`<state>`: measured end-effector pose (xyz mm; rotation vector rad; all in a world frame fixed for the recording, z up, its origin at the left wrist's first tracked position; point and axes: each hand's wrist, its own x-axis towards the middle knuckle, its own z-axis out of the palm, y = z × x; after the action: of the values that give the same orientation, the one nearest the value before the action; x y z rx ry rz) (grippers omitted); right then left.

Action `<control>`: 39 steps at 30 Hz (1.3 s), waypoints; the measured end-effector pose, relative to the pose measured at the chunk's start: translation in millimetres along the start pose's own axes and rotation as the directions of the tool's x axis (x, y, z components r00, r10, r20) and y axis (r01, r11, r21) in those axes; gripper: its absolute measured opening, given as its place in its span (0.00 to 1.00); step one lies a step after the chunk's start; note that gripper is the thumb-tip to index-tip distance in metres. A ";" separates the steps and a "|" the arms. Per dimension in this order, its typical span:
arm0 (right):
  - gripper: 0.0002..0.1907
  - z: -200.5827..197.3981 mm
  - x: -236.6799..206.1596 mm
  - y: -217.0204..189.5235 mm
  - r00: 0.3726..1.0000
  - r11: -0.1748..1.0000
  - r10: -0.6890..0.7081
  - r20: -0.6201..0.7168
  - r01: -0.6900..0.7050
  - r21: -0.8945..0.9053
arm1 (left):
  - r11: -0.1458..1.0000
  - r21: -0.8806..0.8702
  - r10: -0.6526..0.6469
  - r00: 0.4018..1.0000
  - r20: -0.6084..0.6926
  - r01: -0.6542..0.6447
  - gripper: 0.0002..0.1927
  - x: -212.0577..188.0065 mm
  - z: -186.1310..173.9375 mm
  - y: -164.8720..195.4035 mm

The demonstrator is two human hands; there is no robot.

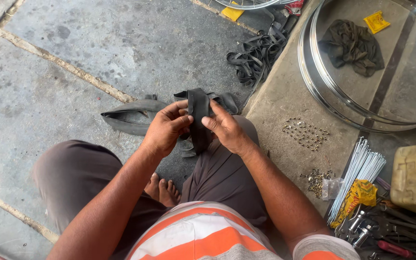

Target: The person sits on the ground and cuts a black rubber inner tube into strips using scissors, repositioning the tube repeatedly as they cut. They then set the scissors down and work small metal valve parts by hand before picking the tube up again.

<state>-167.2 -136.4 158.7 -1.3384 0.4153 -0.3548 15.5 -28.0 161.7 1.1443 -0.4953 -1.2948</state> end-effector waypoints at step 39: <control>0.23 -24.3 25.3 -41.9 0.924 0.990 -0.122 -0.363 0.139 0.019 | 0.939 0.231 -0.268 0.963 0.033 0.254 0.18 15.4 49.3 -20.6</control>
<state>-157.3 -177.6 193.3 -1.2603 0.6227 -0.7250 -31.2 -58.0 159.6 1.3975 -0.5621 -1.5375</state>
